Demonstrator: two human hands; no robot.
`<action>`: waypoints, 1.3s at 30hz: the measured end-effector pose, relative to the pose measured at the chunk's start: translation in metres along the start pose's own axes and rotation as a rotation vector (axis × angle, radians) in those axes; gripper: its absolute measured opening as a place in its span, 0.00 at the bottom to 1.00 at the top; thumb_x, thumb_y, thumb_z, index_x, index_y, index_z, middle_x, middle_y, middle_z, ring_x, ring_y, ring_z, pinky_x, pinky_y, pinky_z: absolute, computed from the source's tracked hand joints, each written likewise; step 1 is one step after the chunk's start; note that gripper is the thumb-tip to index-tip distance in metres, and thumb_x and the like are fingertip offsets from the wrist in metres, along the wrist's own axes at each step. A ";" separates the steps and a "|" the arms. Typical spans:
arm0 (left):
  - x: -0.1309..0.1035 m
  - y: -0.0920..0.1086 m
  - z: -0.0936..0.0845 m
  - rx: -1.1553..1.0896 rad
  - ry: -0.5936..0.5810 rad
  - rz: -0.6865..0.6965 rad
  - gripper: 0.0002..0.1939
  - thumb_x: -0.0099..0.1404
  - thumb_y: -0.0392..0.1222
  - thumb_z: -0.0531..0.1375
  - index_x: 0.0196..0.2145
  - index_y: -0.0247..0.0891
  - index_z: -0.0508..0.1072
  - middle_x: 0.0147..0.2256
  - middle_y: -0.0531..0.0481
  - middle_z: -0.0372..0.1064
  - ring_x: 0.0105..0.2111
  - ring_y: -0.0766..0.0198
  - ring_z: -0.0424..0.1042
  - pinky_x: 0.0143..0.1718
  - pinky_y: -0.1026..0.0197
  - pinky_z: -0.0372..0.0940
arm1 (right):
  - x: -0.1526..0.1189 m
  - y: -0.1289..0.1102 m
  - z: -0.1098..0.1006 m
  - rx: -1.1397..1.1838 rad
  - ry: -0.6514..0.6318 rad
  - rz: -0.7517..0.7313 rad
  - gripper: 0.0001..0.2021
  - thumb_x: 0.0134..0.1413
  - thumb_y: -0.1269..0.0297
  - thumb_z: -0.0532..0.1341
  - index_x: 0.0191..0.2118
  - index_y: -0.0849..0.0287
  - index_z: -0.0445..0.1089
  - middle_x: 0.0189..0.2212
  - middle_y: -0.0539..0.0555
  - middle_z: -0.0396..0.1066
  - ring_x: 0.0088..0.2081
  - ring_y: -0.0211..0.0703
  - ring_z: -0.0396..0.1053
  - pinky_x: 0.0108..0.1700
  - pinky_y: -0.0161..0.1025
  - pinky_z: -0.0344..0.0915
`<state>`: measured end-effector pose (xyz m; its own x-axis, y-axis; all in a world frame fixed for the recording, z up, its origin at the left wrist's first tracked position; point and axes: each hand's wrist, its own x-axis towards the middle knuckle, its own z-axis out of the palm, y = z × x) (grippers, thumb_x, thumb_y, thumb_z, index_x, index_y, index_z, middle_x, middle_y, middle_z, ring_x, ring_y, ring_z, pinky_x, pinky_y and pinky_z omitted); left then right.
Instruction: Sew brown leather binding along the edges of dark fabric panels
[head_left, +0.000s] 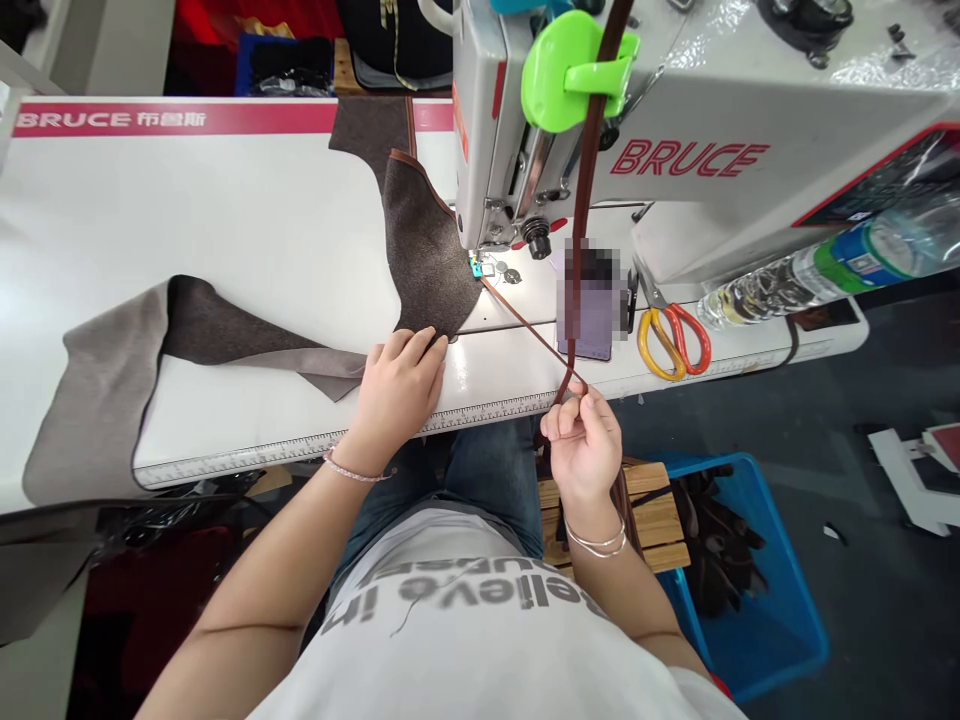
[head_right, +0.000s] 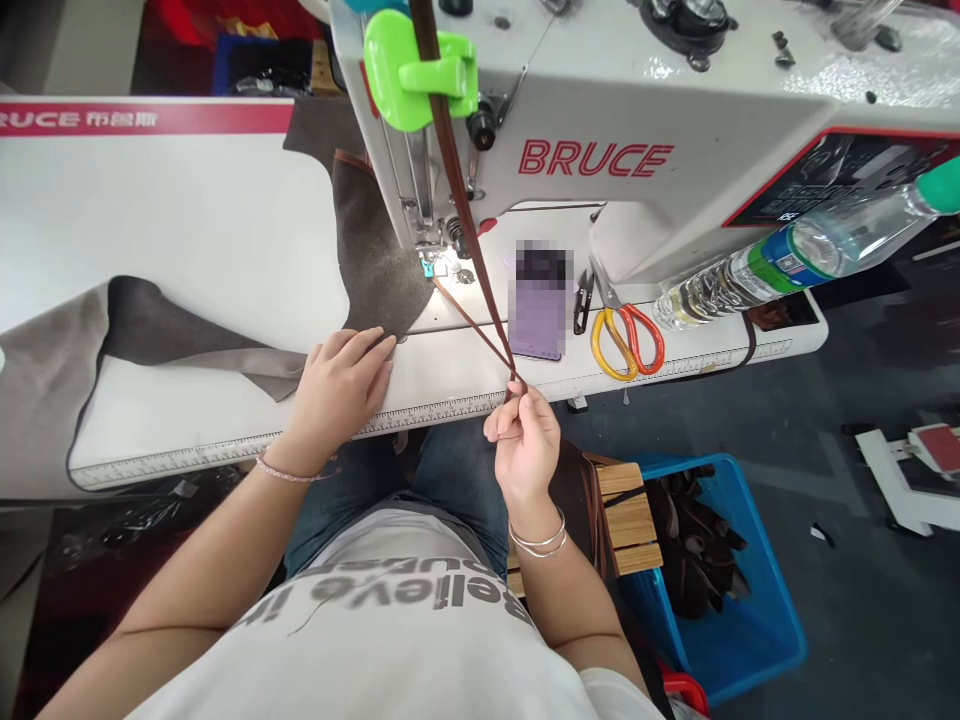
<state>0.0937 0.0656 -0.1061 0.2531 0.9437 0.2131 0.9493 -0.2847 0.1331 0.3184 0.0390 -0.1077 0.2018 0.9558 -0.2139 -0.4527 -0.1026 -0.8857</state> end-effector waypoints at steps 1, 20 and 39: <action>0.000 0.000 0.000 -0.003 -0.002 -0.001 0.21 0.72 0.41 0.47 0.56 0.35 0.69 0.56 0.41 0.68 0.51 0.48 0.64 0.43 0.47 0.61 | -0.001 0.001 0.000 -0.019 -0.002 -0.013 0.09 0.58 0.57 0.61 0.38 0.56 0.70 0.14 0.42 0.58 0.16 0.35 0.57 0.21 0.35 0.58; -0.001 0.002 0.002 0.055 0.038 0.042 0.19 0.71 0.38 0.49 0.55 0.34 0.69 0.54 0.41 0.69 0.50 0.48 0.66 0.43 0.49 0.62 | -0.031 0.039 -0.004 -0.502 -0.388 0.153 0.14 0.63 0.53 0.56 0.38 0.59 0.70 0.17 0.47 0.67 0.20 0.36 0.67 0.26 0.34 0.69; 0.001 0.000 0.002 -0.013 0.063 0.054 0.18 0.70 0.37 0.50 0.54 0.29 0.70 0.52 0.39 0.70 0.50 0.50 0.66 0.49 0.48 0.66 | -0.026 0.038 -0.001 -0.450 -0.314 0.235 0.18 0.57 0.48 0.59 0.36 0.60 0.70 0.16 0.47 0.66 0.19 0.36 0.66 0.24 0.34 0.69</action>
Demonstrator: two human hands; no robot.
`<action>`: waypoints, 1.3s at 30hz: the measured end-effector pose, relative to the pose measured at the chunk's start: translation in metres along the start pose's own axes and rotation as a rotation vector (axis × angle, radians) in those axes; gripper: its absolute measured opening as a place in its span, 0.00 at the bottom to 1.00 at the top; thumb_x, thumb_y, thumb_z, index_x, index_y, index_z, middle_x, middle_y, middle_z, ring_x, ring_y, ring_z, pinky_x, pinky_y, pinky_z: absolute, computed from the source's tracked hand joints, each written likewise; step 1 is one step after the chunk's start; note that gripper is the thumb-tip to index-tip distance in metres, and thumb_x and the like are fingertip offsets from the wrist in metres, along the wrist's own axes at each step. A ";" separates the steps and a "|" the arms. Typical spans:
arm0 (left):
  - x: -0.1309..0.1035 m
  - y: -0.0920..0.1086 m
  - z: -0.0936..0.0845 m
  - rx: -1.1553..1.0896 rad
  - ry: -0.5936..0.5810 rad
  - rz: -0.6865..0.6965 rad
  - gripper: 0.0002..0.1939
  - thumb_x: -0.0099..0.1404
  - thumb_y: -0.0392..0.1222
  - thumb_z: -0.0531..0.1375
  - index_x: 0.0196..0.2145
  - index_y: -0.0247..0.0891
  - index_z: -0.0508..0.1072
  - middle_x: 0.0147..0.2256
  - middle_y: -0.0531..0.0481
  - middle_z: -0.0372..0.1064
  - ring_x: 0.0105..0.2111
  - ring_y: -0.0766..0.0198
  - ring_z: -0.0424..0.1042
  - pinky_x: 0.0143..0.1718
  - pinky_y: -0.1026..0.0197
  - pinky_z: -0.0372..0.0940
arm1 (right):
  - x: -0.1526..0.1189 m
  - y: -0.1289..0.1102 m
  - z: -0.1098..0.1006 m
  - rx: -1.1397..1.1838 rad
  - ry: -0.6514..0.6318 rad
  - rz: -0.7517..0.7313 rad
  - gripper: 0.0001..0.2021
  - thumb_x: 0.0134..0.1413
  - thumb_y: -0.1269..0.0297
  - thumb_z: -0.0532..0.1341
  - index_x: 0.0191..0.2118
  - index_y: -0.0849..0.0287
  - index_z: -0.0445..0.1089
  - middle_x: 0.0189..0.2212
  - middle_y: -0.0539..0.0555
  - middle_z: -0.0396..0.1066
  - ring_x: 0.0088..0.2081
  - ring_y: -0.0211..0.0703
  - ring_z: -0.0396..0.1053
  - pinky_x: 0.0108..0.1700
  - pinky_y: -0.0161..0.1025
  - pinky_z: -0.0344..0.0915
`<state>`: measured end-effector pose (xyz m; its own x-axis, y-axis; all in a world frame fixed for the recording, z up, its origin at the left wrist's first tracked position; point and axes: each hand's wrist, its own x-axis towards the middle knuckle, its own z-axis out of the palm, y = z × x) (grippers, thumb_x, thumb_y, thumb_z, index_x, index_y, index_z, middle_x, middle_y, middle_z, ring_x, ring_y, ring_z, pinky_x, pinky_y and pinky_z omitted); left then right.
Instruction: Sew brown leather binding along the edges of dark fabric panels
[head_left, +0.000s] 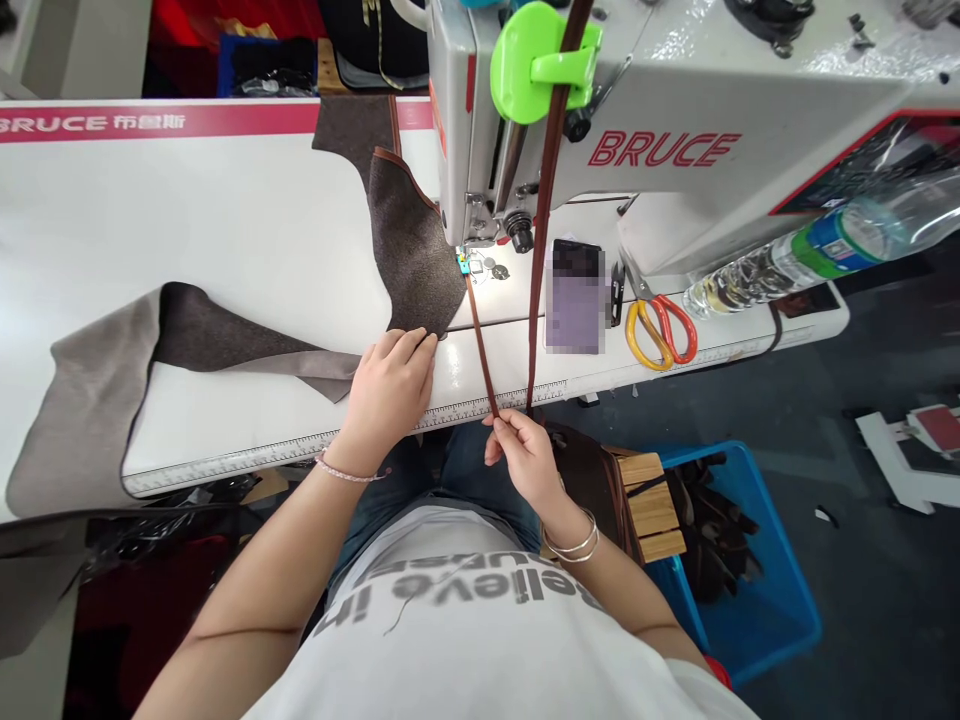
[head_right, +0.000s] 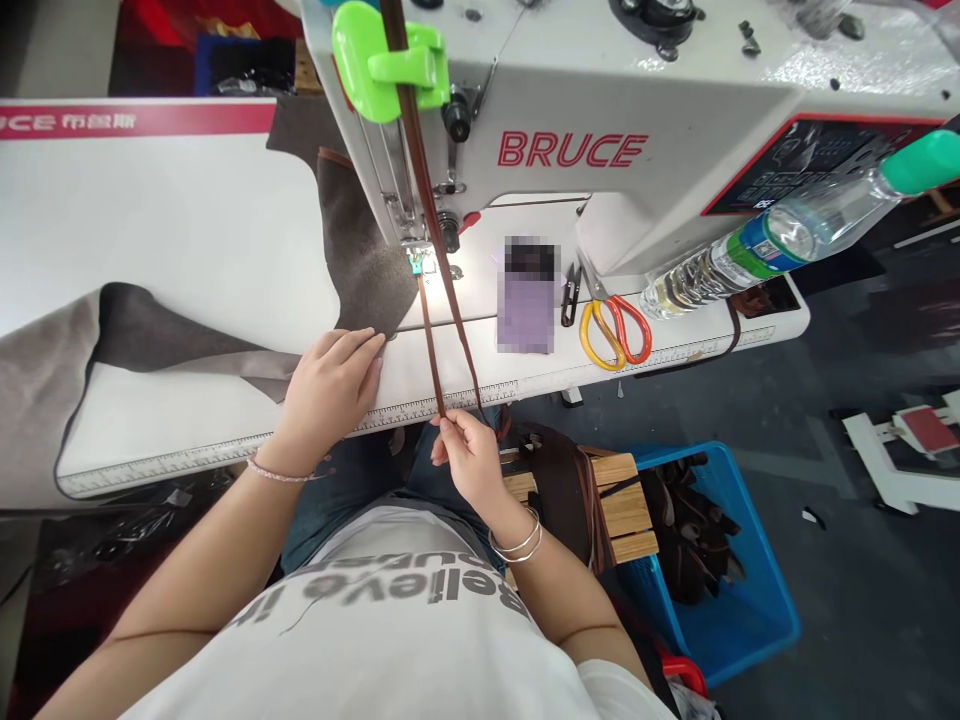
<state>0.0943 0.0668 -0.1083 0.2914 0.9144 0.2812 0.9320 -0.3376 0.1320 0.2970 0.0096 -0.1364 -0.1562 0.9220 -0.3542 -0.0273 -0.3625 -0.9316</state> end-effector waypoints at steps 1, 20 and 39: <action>0.000 0.000 0.001 -0.005 0.004 0.006 0.18 0.70 0.37 0.50 0.54 0.28 0.70 0.52 0.39 0.70 0.50 0.50 0.66 0.50 0.48 0.66 | 0.000 0.000 0.000 0.000 -0.002 0.001 0.18 0.58 0.48 0.59 0.36 0.60 0.70 0.16 0.47 0.66 0.18 0.36 0.66 0.24 0.34 0.69; 0.012 0.022 0.000 0.022 -0.090 0.079 0.18 0.67 0.28 0.49 0.50 0.25 0.71 0.49 0.33 0.71 0.46 0.49 0.68 0.47 0.49 0.70 | -0.003 -0.005 0.004 0.048 -0.043 -0.057 0.16 0.61 0.50 0.58 0.38 0.59 0.70 0.18 0.47 0.67 0.20 0.35 0.67 0.25 0.33 0.68; 0.023 0.032 -0.001 -0.063 -0.168 0.066 0.16 0.64 0.24 0.48 0.43 0.26 0.73 0.49 0.33 0.71 0.49 0.48 0.68 0.49 0.50 0.70 | 0.001 -0.006 0.007 -0.003 -0.058 -0.020 0.17 0.61 0.49 0.57 0.38 0.59 0.70 0.19 0.48 0.68 0.20 0.36 0.67 0.26 0.34 0.69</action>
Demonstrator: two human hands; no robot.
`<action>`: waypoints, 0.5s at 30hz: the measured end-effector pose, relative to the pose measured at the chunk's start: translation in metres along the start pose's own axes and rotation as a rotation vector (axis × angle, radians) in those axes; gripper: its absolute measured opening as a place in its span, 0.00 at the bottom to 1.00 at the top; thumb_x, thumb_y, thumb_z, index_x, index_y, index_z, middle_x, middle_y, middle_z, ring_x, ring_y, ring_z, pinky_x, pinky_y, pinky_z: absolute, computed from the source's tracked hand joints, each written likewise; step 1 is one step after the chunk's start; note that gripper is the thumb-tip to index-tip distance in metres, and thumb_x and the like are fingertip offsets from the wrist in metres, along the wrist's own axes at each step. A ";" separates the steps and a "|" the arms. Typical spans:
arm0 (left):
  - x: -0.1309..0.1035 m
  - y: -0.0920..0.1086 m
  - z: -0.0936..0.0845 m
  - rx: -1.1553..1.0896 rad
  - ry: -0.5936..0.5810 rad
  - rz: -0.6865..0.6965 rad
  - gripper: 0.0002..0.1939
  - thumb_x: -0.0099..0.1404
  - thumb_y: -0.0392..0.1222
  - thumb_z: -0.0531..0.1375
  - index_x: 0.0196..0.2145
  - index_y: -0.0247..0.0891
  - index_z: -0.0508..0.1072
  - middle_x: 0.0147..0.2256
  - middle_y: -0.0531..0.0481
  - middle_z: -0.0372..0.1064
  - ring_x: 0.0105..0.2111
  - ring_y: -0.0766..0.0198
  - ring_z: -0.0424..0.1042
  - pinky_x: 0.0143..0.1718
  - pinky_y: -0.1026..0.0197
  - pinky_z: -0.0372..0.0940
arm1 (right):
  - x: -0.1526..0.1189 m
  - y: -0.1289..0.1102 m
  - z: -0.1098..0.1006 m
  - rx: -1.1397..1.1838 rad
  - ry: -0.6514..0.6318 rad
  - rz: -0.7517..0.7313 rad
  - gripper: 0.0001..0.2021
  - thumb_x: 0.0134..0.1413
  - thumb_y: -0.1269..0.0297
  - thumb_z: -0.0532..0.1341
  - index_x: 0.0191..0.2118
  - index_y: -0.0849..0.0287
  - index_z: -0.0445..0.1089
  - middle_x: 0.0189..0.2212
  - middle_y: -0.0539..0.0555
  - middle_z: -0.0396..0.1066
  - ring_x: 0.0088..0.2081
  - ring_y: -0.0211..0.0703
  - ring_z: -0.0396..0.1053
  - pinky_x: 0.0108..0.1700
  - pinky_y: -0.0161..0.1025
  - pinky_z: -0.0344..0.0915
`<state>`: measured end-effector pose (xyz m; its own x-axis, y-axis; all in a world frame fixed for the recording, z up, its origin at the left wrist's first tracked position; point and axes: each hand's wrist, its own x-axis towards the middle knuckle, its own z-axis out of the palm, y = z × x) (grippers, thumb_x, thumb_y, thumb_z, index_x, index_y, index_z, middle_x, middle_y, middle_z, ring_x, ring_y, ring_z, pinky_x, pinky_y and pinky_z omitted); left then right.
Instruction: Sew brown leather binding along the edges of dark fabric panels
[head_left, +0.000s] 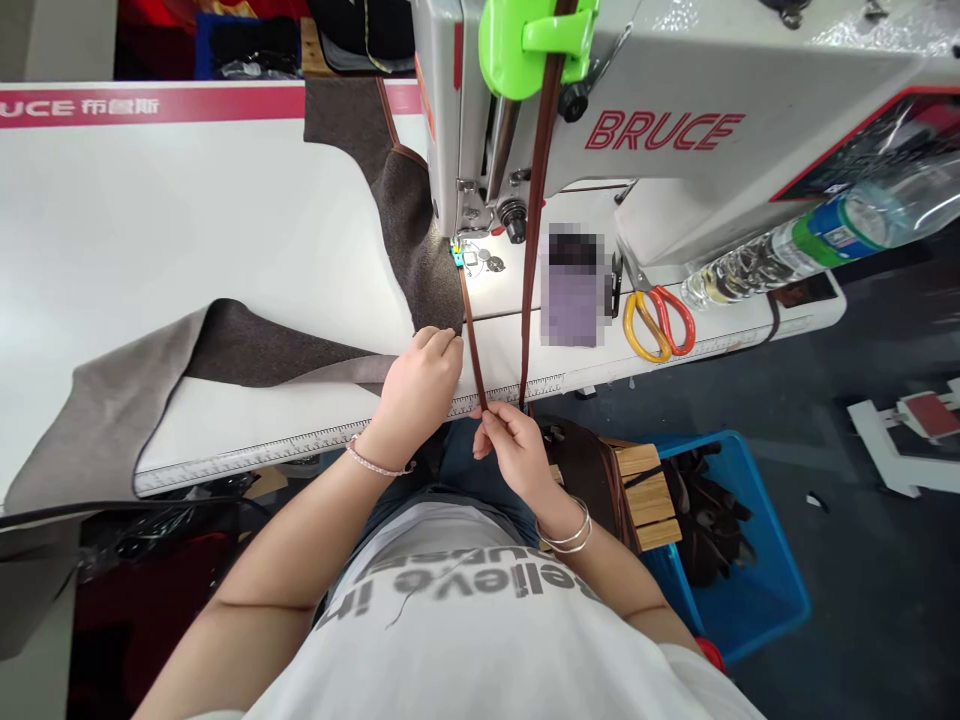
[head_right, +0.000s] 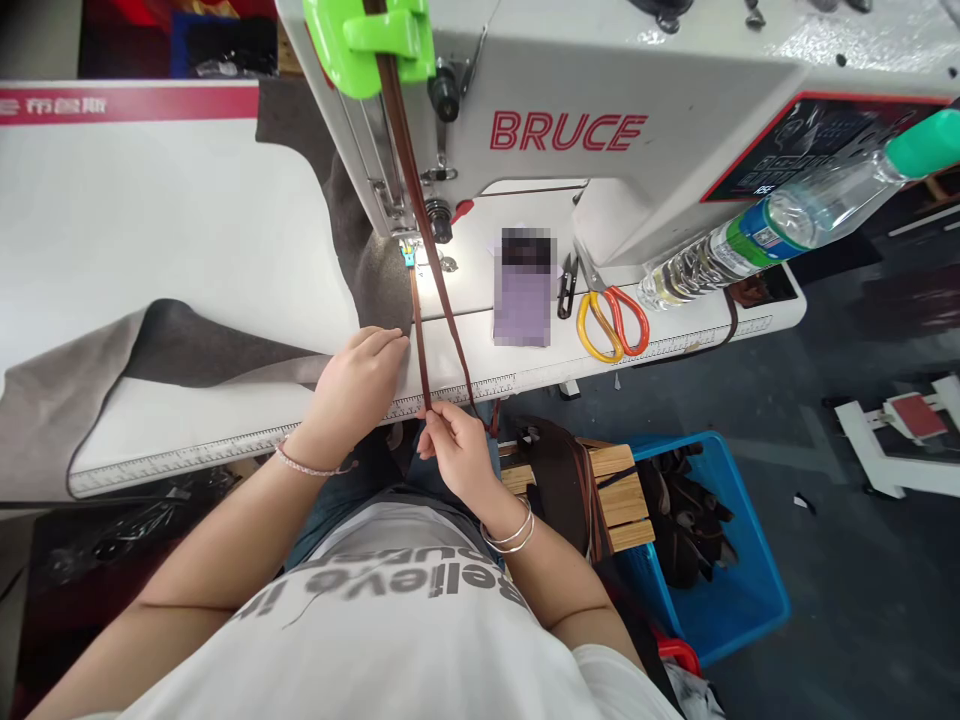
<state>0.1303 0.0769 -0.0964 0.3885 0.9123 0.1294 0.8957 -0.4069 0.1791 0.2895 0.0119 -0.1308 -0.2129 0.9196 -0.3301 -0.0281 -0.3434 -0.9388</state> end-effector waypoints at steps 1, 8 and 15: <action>0.001 0.000 0.001 -0.002 0.004 0.004 0.16 0.64 0.24 0.48 0.43 0.26 0.73 0.49 0.33 0.71 0.49 0.48 0.68 0.49 0.49 0.70 | 0.000 -0.001 0.000 -0.001 -0.001 0.000 0.17 0.61 0.49 0.57 0.38 0.59 0.70 0.19 0.47 0.67 0.20 0.36 0.67 0.25 0.34 0.69; 0.008 0.002 0.003 -0.044 0.041 0.036 0.16 0.64 0.25 0.47 0.40 0.28 0.73 0.46 0.33 0.72 0.47 0.50 0.69 0.48 0.49 0.69 | 0.002 -0.005 0.003 -0.009 -0.010 0.002 0.16 0.61 0.50 0.57 0.38 0.59 0.70 0.19 0.48 0.68 0.20 0.36 0.67 0.26 0.34 0.69; 0.011 0.002 0.000 -0.138 0.093 0.018 0.15 0.64 0.26 0.48 0.38 0.31 0.74 0.40 0.37 0.73 0.45 0.50 0.70 0.48 0.48 0.69 | 0.002 -0.007 0.003 0.000 -0.004 0.012 0.16 0.60 0.50 0.57 0.37 0.59 0.71 0.19 0.48 0.68 0.20 0.36 0.67 0.26 0.34 0.70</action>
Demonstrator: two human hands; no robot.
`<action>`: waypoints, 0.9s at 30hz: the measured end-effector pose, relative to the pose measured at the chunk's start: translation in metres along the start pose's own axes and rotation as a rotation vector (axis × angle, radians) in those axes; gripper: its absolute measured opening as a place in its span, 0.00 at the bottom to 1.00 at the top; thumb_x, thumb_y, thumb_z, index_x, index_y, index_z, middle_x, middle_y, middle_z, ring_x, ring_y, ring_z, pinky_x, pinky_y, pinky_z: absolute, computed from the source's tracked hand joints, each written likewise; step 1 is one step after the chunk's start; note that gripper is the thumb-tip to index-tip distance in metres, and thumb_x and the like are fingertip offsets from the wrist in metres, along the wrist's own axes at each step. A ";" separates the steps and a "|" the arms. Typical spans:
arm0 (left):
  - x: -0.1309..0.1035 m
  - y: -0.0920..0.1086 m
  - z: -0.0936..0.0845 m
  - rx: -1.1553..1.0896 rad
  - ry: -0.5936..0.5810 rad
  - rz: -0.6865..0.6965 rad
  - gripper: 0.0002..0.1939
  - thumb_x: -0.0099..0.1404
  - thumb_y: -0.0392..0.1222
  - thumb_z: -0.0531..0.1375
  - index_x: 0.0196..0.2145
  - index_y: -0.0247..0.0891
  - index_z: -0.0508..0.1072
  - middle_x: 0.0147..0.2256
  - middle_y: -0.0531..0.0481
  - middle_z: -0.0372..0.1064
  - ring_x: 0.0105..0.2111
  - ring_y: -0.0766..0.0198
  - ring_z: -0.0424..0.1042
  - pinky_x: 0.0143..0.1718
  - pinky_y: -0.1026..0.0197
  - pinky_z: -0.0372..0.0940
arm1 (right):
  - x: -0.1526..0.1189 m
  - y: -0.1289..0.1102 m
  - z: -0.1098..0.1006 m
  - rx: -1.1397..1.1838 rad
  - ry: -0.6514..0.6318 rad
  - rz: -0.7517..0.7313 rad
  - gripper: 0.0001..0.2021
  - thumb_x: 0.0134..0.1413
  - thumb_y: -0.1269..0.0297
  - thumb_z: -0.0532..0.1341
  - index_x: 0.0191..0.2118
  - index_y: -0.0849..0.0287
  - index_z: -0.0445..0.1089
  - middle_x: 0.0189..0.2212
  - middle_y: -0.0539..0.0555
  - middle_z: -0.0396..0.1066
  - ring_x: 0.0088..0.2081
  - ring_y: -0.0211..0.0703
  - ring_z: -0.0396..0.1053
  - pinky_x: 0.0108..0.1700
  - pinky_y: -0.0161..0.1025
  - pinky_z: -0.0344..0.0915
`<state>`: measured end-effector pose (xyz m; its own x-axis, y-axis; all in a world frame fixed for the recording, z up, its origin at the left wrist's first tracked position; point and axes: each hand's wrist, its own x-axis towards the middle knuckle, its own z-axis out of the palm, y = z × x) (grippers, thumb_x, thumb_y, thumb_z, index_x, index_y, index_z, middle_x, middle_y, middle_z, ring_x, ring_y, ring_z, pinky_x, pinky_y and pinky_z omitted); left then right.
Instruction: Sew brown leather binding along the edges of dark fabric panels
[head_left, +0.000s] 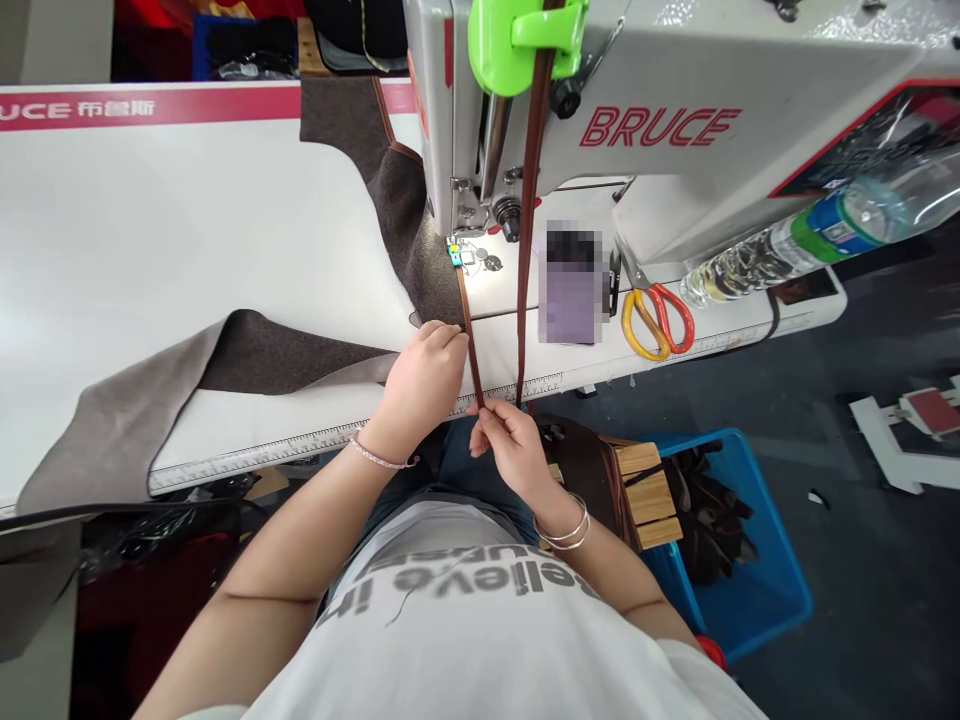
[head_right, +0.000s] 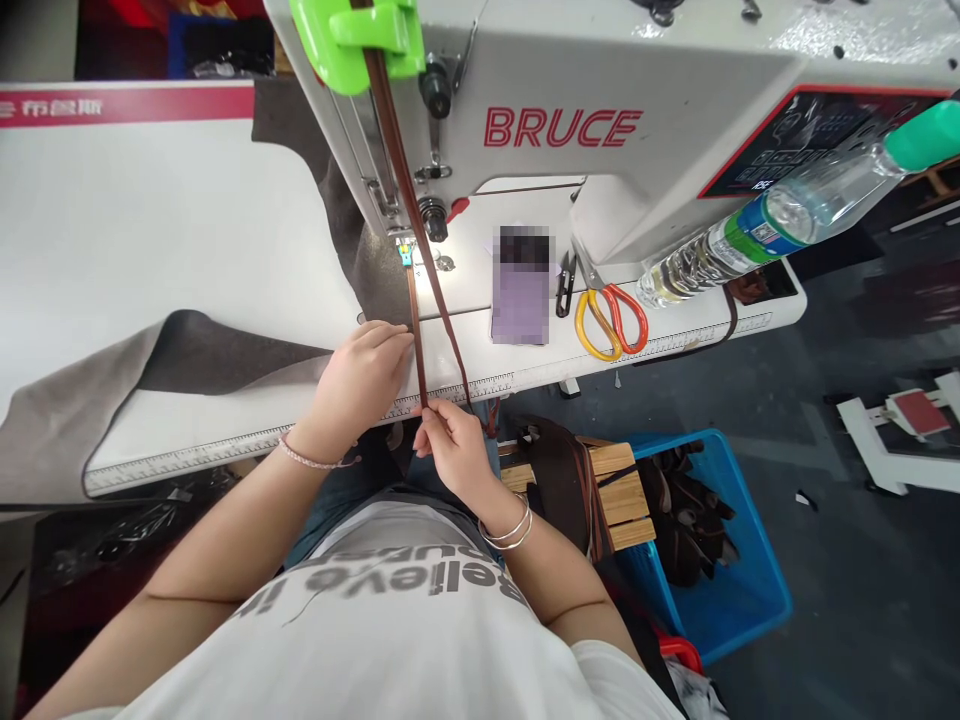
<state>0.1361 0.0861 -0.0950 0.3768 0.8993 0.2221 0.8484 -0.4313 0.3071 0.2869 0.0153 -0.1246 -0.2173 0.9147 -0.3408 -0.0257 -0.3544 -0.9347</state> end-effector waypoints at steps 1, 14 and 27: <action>0.000 0.000 0.000 -0.014 0.012 -0.003 0.15 0.64 0.26 0.49 0.37 0.32 0.74 0.39 0.39 0.73 0.44 0.51 0.70 0.48 0.48 0.69 | 0.000 -0.001 0.000 0.001 -0.002 -0.003 0.16 0.60 0.50 0.57 0.37 0.59 0.71 0.19 0.48 0.68 0.20 0.36 0.67 0.25 0.34 0.69; -0.001 -0.001 -0.002 -0.054 0.077 -0.071 0.13 0.69 0.33 0.49 0.34 0.35 0.73 0.36 0.42 0.73 0.39 0.54 0.71 0.43 0.51 0.68 | 0.002 0.003 -0.001 0.007 0.039 -0.036 0.17 0.61 0.48 0.56 0.39 0.59 0.70 0.18 0.47 0.67 0.19 0.36 0.66 0.25 0.34 0.68; 0.001 0.000 -0.006 -0.040 0.056 -0.132 0.12 0.68 0.35 0.50 0.38 0.33 0.74 0.38 0.40 0.72 0.41 0.51 0.70 0.41 0.51 0.68 | 0.003 0.001 0.000 0.014 0.007 -0.040 0.15 0.61 0.51 0.57 0.38 0.59 0.70 0.20 0.48 0.68 0.21 0.36 0.67 0.27 0.34 0.69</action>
<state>0.1341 0.0861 -0.0889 0.2407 0.9433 0.2284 0.8730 -0.3133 0.3739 0.2859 0.0176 -0.1268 -0.2089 0.9293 -0.3044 -0.0480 -0.3206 -0.9460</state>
